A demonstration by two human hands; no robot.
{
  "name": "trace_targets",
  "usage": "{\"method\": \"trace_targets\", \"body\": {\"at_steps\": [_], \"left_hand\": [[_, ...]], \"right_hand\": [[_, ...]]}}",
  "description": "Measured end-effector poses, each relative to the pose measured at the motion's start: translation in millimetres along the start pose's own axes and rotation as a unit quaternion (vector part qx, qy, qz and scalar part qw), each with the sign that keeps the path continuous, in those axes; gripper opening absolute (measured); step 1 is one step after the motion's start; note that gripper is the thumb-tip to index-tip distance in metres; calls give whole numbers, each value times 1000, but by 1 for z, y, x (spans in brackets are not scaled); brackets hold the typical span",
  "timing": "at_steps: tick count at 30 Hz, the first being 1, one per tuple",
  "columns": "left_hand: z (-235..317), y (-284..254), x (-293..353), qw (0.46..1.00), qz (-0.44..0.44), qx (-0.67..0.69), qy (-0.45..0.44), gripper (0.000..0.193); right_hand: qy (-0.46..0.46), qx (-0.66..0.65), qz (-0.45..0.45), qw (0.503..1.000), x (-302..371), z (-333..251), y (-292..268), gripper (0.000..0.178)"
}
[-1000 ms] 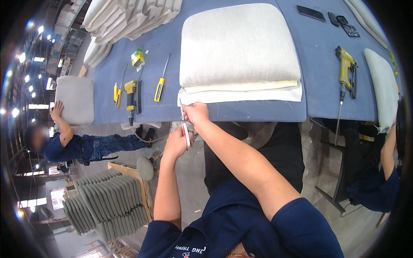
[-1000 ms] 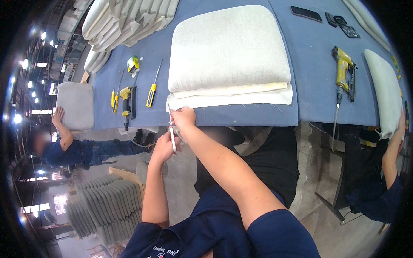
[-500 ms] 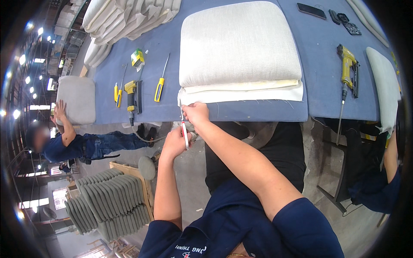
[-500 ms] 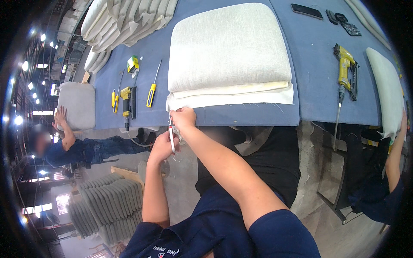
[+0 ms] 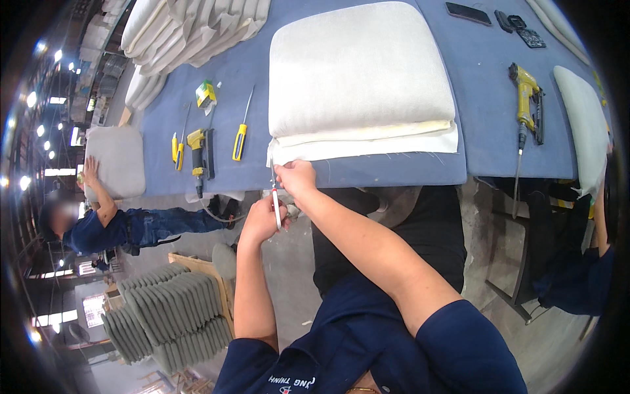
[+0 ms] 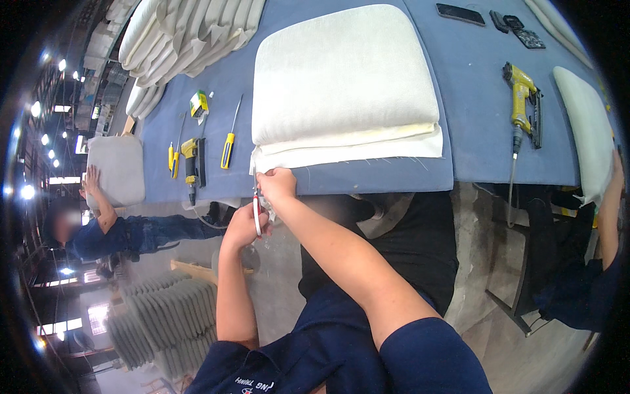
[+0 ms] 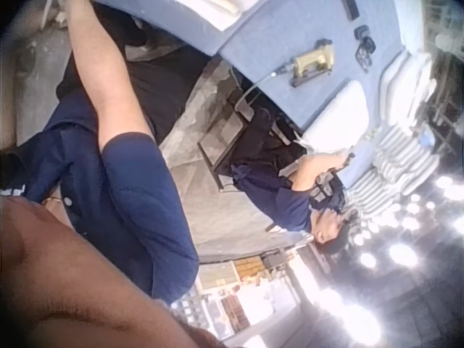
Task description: The person trims excess fabric from a cushion using scissors, then uses a staple gun to secure the fabric to the cushion base. They repeatedly adjust the fabric and staple it in place while working at a table in a workshop.
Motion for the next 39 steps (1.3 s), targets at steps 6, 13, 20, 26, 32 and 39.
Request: {"method": "trace_targets", "body": {"at_steps": [6, 13, 20, 26, 32, 39], "left_hand": [[1, -3, -8, 1000, -19, 2, -17, 24], [-1, -5, -13, 999, -35, 7, -12, 26], [-8, -2, -6, 999, -25, 2, -31, 31], [7, -10, -20, 1000, -16, 11, 11, 38], [0, -14, -25, 1000, -9, -8, -12, 37], [4, -14, -23, 999, -11, -21, -25, 42]], "right_hand": [[-4, 4, 3, 1000, -2, 0, 0, 21], [-17, -5, 2, 1000, -3, 2, 1, 22], [-20, -1, -3, 1000, -3, 4, 1, 22], [-27, -14, -8, 1000, -12, 11, 3, 22], [-50, -8, -7, 999, -11, 6, 5, 20], [-54, -12, -21, 998, -12, 5, 4, 22]]}}
Point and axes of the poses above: each hand's wrist, its own x-axis away from the middle knuckle, its own y-axis out of the palm, z = x × y, the point moved 10 cm from there along -x, towards the middle knuckle, and after that the axes turned 3 degrees about -y, right-handed, at the moved point
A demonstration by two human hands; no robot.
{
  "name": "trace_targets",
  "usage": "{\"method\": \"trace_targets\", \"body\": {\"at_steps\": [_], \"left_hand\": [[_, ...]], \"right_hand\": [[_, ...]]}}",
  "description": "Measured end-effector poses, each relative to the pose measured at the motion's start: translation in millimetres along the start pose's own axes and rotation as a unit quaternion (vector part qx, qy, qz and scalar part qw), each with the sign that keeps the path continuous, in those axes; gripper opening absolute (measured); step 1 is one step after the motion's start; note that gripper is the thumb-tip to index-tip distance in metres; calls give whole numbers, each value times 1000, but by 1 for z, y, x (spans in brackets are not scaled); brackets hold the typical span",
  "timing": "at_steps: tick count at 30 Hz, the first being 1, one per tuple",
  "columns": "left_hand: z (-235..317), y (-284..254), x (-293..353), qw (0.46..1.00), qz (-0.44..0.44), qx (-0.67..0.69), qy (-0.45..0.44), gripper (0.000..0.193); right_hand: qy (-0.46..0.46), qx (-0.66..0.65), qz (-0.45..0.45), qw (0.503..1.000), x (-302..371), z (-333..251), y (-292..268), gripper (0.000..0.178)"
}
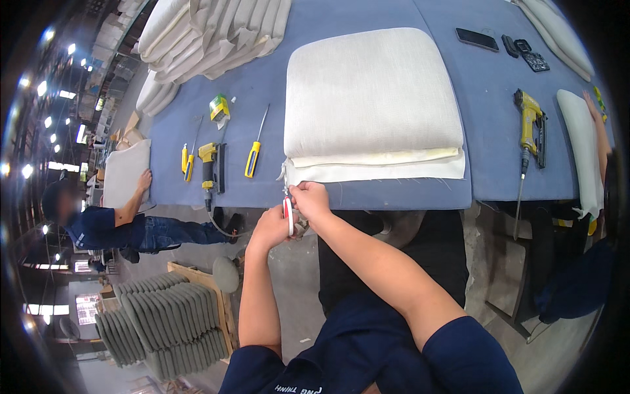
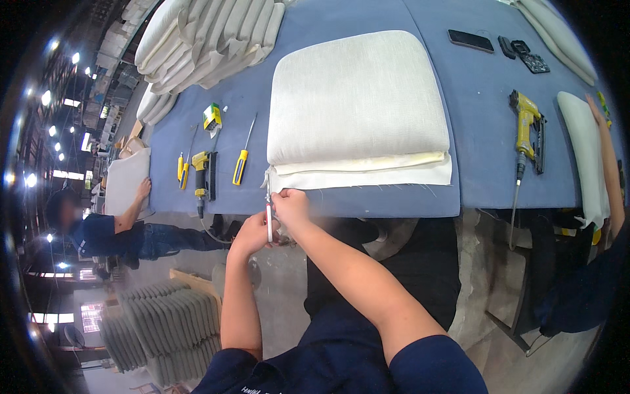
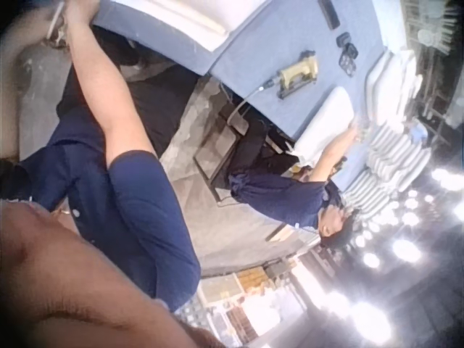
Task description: The person trims excess fabric from a cushion using scissors, then uses a staple gun to secure the fabric to the cushion base. They repeatedly adjust the fabric and staple it in place while working at a table in a workshop.
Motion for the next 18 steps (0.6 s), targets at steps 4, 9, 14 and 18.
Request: {"method": "trace_targets", "body": {"at_steps": [4, 9, 14, 18], "left_hand": [[0, -2, 0, 999, 18, 33, 12, 32], [6, -1, -2, 999, -9, -23, 32, 36], [1, -1, 3, 999, -6, -20, 37, 33], [1, 3, 0, 999, -8, 21, 25, 33]], "right_hand": [[12, -1, -6, 1000, 6, 3, 1, 22], [-10, 3, 8, 1000, -2, 3, -4, 21], [14, 2, -8, 1000, 9, 1, -2, 23], [4, 16, -5, 1000, 6, -1, -3, 21]]}}
Point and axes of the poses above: each hand's wrist, its own x-axis away from the middle knuckle, its own y-axis out of the palm, z = x × y, the point moved 10 cm from there along -x, towards the middle knuckle, and after that the axes turned 3 degrees about -y, right-handed, at the moved point
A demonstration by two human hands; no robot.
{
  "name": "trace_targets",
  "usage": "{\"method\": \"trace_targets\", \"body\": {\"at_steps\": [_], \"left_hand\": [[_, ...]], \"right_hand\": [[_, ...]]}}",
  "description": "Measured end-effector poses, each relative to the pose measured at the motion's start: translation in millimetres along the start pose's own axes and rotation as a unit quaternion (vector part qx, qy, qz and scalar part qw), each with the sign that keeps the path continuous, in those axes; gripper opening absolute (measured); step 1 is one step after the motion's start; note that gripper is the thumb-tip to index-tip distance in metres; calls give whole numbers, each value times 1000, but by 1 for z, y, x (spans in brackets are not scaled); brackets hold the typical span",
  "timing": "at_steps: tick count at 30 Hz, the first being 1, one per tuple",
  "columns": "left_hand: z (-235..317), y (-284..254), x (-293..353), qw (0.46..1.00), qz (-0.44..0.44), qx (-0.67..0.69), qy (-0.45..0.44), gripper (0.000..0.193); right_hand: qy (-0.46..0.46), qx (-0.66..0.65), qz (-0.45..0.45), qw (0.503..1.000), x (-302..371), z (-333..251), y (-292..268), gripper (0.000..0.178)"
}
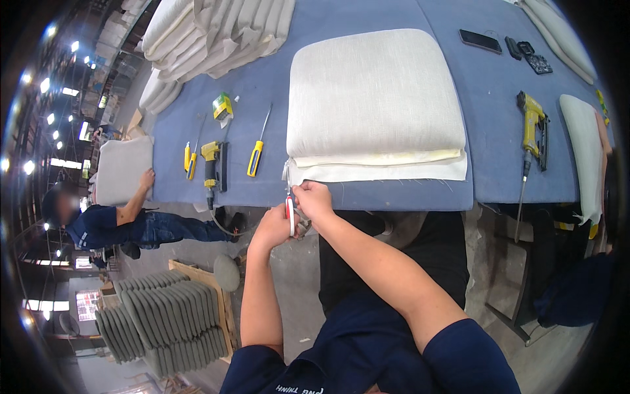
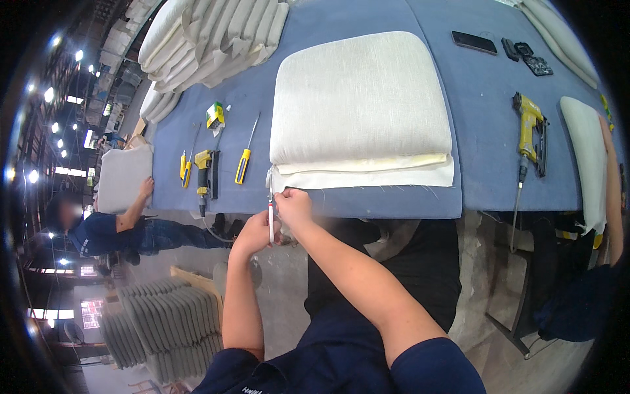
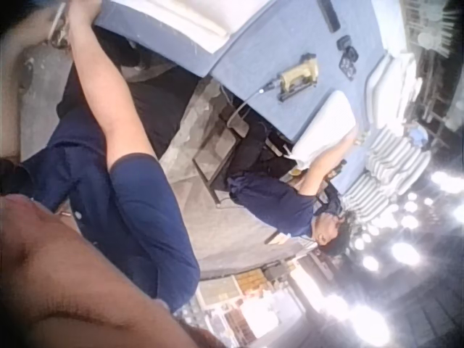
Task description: The person trims excess fabric from a cushion using scissors, then uses a staple gun to secure the fabric to the cushion base. They repeatedly adjust the fabric and staple it in place while working at a table in a workshop.
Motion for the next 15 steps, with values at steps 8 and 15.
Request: {"method": "trace_targets", "body": {"at_steps": [8, 15], "left_hand": [[0, -2, -14, 1000, -2, 10, 3, 37], [6, 4, -6, 1000, 8, 16, 22, 28]], "right_hand": [[-37, 4, 16, 999, -13, 13, -1, 22], [-35, -4, 16, 999, -11, 13, -3, 21]]}}
Point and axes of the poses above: each hand's wrist, its own x-axis away from the middle knuckle, its own y-axis out of the palm, z = x × y, the point moved 10 cm from there along -x, towards the middle knuckle, and after that the axes turned 3 degrees about -y, right-handed, at the moved point
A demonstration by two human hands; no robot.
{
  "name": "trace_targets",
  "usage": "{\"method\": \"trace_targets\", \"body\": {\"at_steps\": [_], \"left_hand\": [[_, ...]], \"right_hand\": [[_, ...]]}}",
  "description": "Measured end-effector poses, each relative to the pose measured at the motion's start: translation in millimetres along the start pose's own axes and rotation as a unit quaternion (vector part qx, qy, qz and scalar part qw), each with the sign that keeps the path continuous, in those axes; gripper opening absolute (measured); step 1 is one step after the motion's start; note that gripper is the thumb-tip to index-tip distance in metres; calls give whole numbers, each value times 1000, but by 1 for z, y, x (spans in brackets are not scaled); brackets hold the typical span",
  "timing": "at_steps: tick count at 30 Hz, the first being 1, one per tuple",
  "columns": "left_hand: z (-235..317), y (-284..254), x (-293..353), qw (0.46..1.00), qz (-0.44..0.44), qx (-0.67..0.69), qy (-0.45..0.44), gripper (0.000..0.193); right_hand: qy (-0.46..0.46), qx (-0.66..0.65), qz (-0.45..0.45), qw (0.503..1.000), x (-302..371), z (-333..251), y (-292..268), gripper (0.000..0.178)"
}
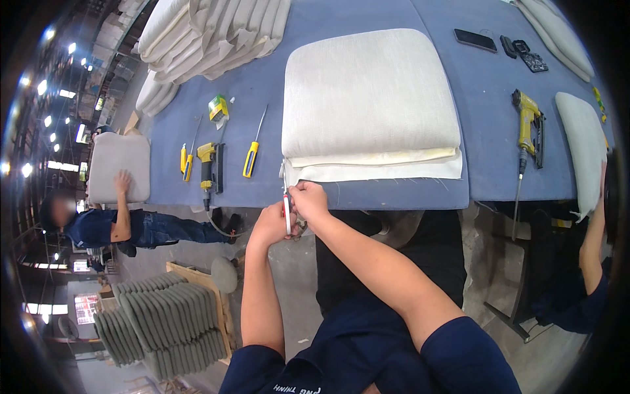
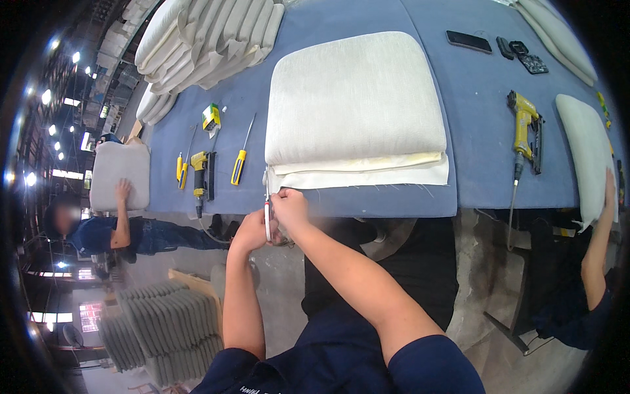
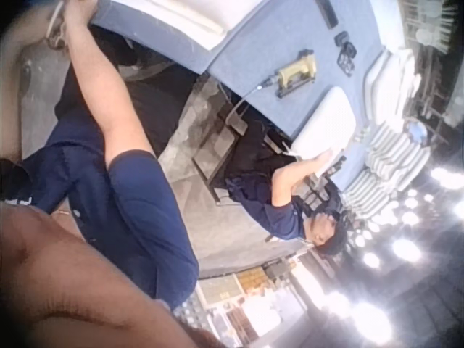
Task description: The person trims excess fabric from a cushion using scissors, then uses a staple gun to secure the fabric to the cushion base. They repeatedly adjust the fabric and staple it in place while working at a table in a workshop.
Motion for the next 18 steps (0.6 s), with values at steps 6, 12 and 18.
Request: {"method": "trace_targets", "body": {"at_steps": [6, 12, 18], "left_hand": [[1, -2, 3, 1000, 10, 21, 11, 26], [5, -1, 4, 999, 10, 44, -4, 24], [-29, 2, 2, 984, 70, 166, -16, 25]], "right_hand": [[24, 8, -15, 1000, 11, -8, 5, 18], [5, 9, -5, 1000, 3, -6, 1, 18], [29, -20, -10, 999, 10, -6, 2, 20]]}}
Point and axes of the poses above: each hand's wrist, its own x-axis away from the middle knuckle, its own y-axis out of the palm, z = x × y, the point moved 10 cm from there along -x, towards the middle knuckle, and after that the axes turned 3 degrees about -y, right-handed, at the moved point
